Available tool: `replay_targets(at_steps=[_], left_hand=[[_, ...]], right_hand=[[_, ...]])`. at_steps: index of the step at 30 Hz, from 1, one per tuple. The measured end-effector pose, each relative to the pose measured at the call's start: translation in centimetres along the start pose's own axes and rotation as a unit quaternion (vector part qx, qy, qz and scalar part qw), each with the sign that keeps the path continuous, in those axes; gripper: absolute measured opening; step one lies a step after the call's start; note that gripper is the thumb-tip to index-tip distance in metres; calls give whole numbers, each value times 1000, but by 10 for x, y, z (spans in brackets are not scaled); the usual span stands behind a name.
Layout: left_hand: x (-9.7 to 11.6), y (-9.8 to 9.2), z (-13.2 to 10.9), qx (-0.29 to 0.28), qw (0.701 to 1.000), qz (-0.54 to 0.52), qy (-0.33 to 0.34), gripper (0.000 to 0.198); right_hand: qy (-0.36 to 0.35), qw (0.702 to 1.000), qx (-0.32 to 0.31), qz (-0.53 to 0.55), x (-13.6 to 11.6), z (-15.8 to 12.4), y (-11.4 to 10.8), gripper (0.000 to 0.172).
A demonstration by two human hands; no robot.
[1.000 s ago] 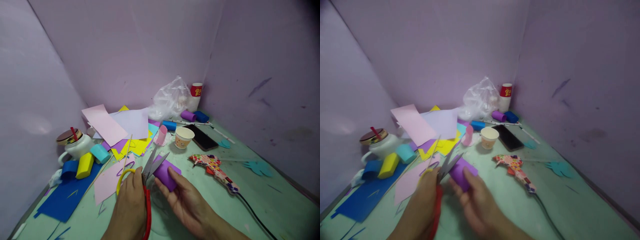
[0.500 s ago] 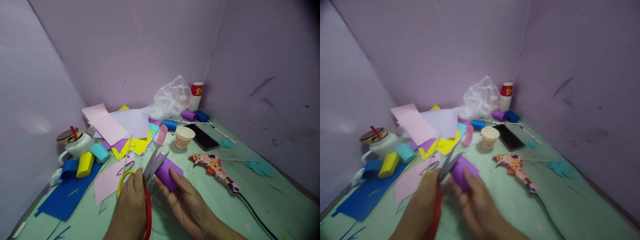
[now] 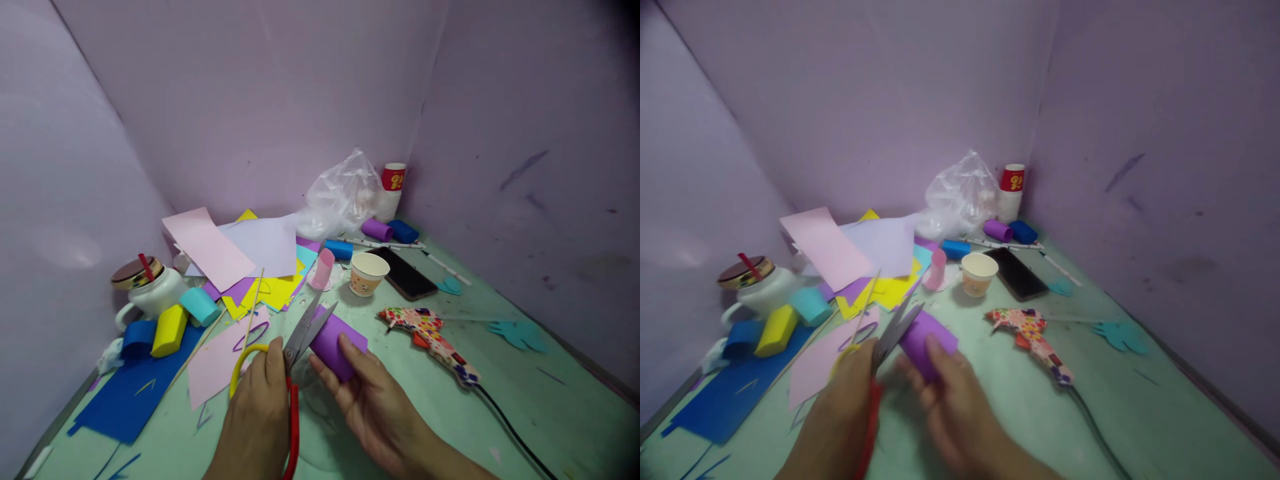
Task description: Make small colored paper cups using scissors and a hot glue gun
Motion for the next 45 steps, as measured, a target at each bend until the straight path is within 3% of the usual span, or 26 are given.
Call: replay_targets(at_steps=[13, 17, 21, 25, 27, 31, 34, 37, 40, 42, 45], left_hand=[[-2, 5, -6, -16, 1000, -6, 25, 47], [-5, -1, -3, -26, 996, -88, -24, 37], [-21, -5, -1, -19, 978, -185, -95, 30], [-29, 0, 0, -61, 961, -232, -134, 39], [-27, -2, -1, -38, 958, -255, -125, 43], [-25, -1, -3, -43, 934, -320, -154, 39], [-26, -5, -5, -22, 864, -460, -204, 37], [-19, -10, -1, -11, 775, -603, -188, 40], [-18, -9, 2, -24, 749, -639, -174, 43], [-20, -6, 2, -33, 738, -653, -170, 44], [-21, -3, 2, -41, 728, -665, -163, 44]], right_hand=[[-30, 995, -70, -59, -4, -1, 9, 22], [-52, 993, -72, -78, -8, 0, 8, 25], [-98, 987, -59, -117, -17, 4, 4, 27], [-99, 969, -62, -216, -19, 4, -2, 29], [-104, 939, -50, -325, -20, 3, -5, 30], [-142, 838, -52, -524, -25, -4, -1, 33], [-197, 779, -95, -587, -25, -12, 10, 25], [-221, 720, -200, -626, -17, -19, 22, 16], [-220, 674, -308, -634, -6, -25, 30, 30], [-194, 687, -314, -626, -5, -25, 29, 31], [-85, 781, -254, -565, -5, -17, 20, 36]])
Point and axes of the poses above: each hand's wrist, its own z-axis towards the middle knuckle, its own y-axis out of the palm, x = y × z, the point moved 6 cm from there along z, towards the middle knuckle, and after that the axes turned 9 degrees about -x, right-handed, at the moved point
